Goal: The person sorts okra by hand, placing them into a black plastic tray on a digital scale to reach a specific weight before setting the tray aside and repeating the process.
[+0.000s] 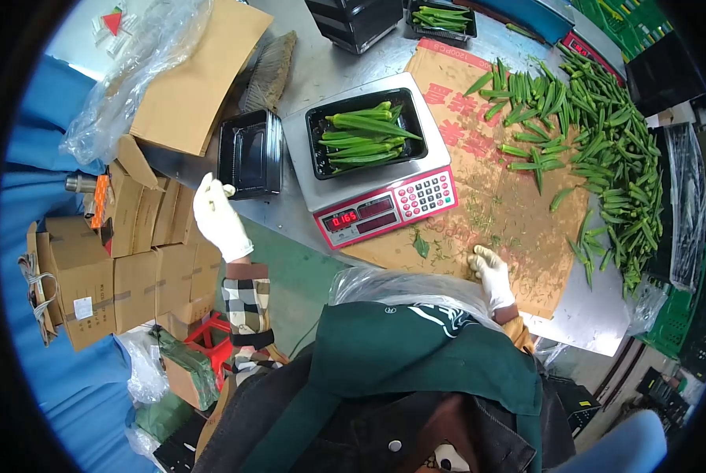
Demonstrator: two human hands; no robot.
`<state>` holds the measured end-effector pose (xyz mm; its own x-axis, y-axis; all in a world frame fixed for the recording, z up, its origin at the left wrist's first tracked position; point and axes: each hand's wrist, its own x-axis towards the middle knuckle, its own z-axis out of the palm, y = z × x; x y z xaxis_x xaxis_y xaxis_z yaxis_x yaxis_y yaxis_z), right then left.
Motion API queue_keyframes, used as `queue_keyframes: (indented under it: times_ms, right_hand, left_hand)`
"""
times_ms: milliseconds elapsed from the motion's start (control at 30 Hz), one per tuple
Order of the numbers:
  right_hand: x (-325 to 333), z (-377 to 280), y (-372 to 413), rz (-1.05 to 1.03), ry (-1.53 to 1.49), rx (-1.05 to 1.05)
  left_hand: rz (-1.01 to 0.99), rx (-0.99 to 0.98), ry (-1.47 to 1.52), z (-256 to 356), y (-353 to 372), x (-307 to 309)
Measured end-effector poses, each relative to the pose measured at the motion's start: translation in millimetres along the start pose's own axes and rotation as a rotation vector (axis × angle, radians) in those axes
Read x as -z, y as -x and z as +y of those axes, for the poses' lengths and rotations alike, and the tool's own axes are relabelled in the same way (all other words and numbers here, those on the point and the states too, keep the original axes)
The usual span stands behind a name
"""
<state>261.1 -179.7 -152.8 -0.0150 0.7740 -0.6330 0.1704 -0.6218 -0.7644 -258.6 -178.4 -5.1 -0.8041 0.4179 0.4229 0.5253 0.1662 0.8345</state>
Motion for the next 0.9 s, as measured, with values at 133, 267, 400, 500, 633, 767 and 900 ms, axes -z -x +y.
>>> queue_keyframes:
  times_ms: [133, 267, 400, 500, 633, 767, 900]
  right_hand:
    - [11, 31, 11, 0.057, -0.188, 0.038]
    - [7, 15, 10, 0.117, -0.139, -0.063]
    - [7, 9, 6, 0.131, -0.14, -0.098]
    - [9, 9, 4, 0.135, -0.181, -0.098]
    - [10, 9, 1, 0.133, -0.191, -0.12]
    - [11, 7, -2, 0.123, -0.242, -0.148]
    - [11, 7, -6, 0.133, -0.29, -0.168]
  left_hand:
    - [-0.223, -0.062, -0.063, 20, -2, -25]
    - [-0.697, 0.248, -0.009, 13, 5, -68]
    - [-0.748, 0.169, 0.037, 10, 22, -93]
    - [-0.79, 0.17, -0.016, 10, 23, -97]
    - [-0.925, 0.33, 0.01, 21, 40, -101]
    - [-0.952, 0.446, 0.1, 36, 45, -118]
    - [-1.026, 0.426, 0.172, 56, 39, -157]
